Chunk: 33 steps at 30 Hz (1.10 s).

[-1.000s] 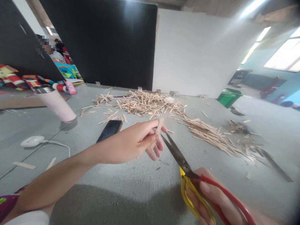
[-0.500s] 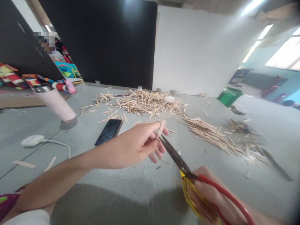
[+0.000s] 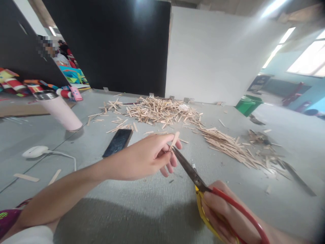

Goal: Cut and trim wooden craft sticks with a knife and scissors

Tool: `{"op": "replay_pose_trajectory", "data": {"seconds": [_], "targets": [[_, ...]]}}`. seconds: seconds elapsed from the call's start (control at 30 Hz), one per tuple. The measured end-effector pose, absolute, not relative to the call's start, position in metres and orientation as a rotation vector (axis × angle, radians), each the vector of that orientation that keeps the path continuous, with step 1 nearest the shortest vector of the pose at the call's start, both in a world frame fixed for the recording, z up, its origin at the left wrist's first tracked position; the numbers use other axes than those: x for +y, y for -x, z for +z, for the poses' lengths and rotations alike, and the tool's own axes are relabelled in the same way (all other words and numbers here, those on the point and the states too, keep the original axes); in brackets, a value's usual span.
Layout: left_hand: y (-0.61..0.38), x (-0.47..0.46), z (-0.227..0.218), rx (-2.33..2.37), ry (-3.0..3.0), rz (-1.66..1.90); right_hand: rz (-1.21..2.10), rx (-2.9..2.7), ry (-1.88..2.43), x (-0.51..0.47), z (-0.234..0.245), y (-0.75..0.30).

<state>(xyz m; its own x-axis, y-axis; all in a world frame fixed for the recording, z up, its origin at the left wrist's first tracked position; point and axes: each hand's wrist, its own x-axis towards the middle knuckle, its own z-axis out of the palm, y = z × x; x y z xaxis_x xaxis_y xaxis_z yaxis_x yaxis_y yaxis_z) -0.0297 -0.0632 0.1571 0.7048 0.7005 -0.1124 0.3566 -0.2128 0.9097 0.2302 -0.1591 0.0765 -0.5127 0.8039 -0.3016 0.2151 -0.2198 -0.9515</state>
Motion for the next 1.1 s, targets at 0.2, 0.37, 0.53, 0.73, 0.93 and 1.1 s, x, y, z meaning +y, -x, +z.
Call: {"op": "replay_pose_trajectory", "data": {"seconds": [0.2,0.37,0.53,0.73,0.93,1.1], "targets": [[0.029,-0.058,0.155,0.865,-1.936,0.376,1.832,-1.505,1.291,-0.163,0.072,-0.229],[0.033,-0.053,0.155,0.837,-1.934,0.340,2.040,-1.259,1.299,-0.161,0.070,-0.231],[0.037,-0.046,0.158,0.726,-1.804,0.294,2.050,-1.304,0.979,-0.159,0.060,-0.235],[0.039,-0.043,0.161,0.739,-1.809,0.241,1.840,-1.512,0.922,-0.157,0.064,-0.233],[0.043,-0.043,0.165,0.781,-1.988,0.150,1.863,-1.607,1.154,-0.151,0.070,-0.235],[0.044,-0.042,0.166,0.807,-2.065,0.127,1.756,-1.736,1.300,-0.152,0.086,-0.234]]}}
